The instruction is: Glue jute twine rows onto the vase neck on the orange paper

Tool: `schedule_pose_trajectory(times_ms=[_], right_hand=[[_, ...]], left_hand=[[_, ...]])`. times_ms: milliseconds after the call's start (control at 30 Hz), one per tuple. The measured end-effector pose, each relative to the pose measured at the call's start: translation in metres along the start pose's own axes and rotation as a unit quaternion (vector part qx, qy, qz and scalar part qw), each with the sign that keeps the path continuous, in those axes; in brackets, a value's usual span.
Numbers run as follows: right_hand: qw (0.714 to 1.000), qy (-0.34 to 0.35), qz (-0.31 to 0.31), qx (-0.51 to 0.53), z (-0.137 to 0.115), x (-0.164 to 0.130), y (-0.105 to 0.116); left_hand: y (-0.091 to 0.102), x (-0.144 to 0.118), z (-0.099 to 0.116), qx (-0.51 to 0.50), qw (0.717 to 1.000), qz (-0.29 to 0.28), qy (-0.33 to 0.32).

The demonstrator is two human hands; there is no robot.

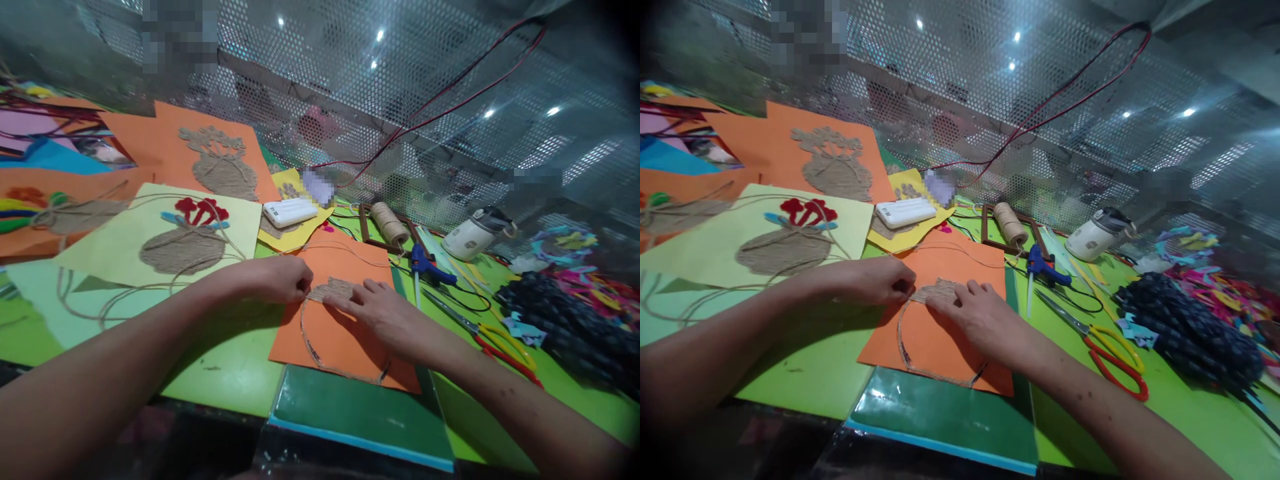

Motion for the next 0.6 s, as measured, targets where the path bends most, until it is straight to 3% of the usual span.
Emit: schedule_pose_trajectory(times_ms=[367,467,600], right_hand=[[0.995,0.025,0.092,-0.009,0.007,-0.02,-0.015],[0.984,-0.005,0.172,0.041,0.021,-0.039,-0.015],[0.945,-0.067,0.296,0.119,0.048,-0.069,-0.016]], left_hand=[[-0.002,0.002,-0.007,-0.001,1.0,-0.007,-0.004],[-0.002,0.003,-0.01,-0.004,1.0,-0.007,-0.014],[0.001,0.003,-0.01,-0.006,1.0,-0.01,-0.023]])
Point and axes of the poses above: each hand's wrist, its own x-axis towards the middle knuckle, its own y-axis out of the back of the hand, z = x × y, the point moved 4 cm from there along x, towards the middle knuckle, and after that the axes turned 3 degrees about x, right-handed, at the moved point
